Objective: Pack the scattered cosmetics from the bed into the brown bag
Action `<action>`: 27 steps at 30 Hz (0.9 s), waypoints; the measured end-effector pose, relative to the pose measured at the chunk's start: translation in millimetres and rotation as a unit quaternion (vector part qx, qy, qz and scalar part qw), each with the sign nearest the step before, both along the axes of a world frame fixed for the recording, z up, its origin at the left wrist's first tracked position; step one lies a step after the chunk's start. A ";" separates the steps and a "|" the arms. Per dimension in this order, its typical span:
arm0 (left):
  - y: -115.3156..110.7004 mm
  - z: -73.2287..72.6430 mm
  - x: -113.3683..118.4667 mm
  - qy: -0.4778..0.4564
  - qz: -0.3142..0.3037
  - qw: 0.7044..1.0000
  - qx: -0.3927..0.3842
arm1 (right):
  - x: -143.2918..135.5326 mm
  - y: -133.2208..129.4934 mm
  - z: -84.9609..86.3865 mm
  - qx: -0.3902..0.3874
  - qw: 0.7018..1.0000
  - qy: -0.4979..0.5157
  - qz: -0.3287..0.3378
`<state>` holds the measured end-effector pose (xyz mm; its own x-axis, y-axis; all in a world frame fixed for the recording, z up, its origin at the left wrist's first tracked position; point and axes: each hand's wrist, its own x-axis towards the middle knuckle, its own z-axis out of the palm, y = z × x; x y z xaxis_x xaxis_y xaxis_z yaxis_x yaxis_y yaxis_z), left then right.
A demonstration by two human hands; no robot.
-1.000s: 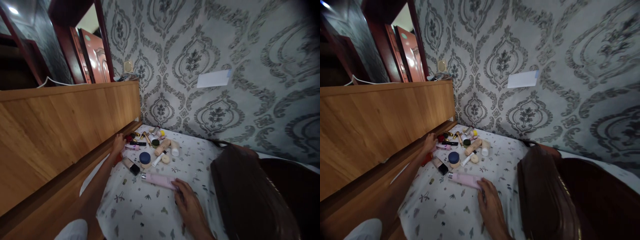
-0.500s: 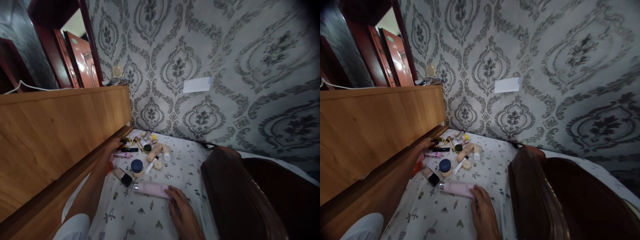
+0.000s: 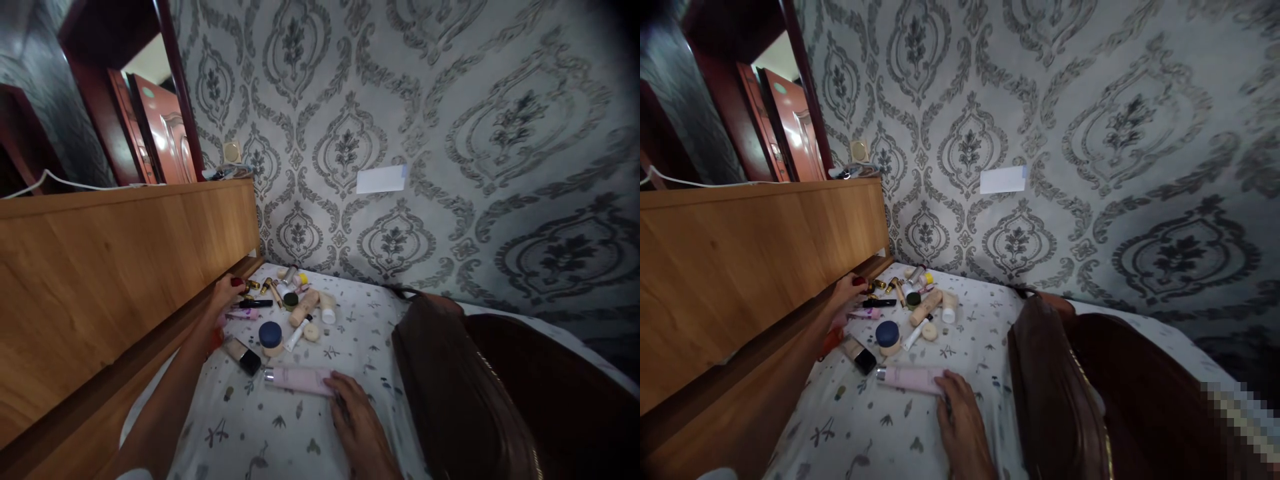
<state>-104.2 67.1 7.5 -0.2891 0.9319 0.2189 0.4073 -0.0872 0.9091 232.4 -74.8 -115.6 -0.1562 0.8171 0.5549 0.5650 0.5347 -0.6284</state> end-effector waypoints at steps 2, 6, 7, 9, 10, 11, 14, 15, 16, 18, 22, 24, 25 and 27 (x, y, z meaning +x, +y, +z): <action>-6.8 5.4 7.8 -0.060 -0.046 0.997 0.016 | -1.7 0.0 0.5 -0.015 1.000 0.007 -0.002; -31.6 1.2 42.9 -0.156 -0.140 0.977 0.026 | -6.6 -4.6 12.4 -0.038 0.998 0.055 0.000; -40.4 -3.2 55.9 -0.196 -0.174 0.965 0.025 | -7.6 -6.6 17.4 -0.042 0.996 0.073 0.004; -59.3 -14.0 84.9 -0.291 -0.249 0.924 0.016 | -9.2 -11.2 28.4 -0.053 0.992 0.114 0.017; -68.7 -19.4 100.2 -0.333 -0.281 0.900 0.008 | -9.9 -13.5 33.9 -0.067 0.988 0.136 0.027; -77.7 -24.5 115.3 -0.366 -0.305 0.879 -0.001 | -10.6 -15.8 39.1 -0.085 0.983 0.160 0.038; -100.6 -35.4 155.5 -0.403 -0.328 0.854 -0.007 | -12.4 -20.9 51.6 -0.148 0.956 0.243 0.065; -106.6 -37.6 166.1 -0.399 -0.329 0.856 -0.002 | -12.7 -21.9 54.6 -0.166 0.945 0.273 0.070; -111.8 -39.1 175.0 -0.386 -0.329 0.862 0.002 | -12.7 -22.5 57.0 -0.183 0.932 0.305 0.075; -119.8 -41.3 187.5 -0.343 -0.328 0.880 0.003 | -11.4 -23.4 59.7 -0.217 0.899 0.370 0.085; -126.8 -49.8 198.3 -0.256 -0.317 0.912 0.031 | -6.6 -26.8 58.2 -0.266 0.828 0.482 0.109; -127.4 -56.8 199.8 -0.224 -0.311 0.922 0.052 | -5.1 -28.8 55.5 -0.276 0.796 0.526 0.117; -127.5 -60.1 199.8 -0.208 -0.309 0.926 0.055 | -4.6 -29.5 54.0 -0.280 0.783 0.542 0.120; -127.6 -64.6 198.4 -0.167 -0.310 0.934 0.056 | -4.1 -29.6 51.3 -0.287 0.762 0.567 0.121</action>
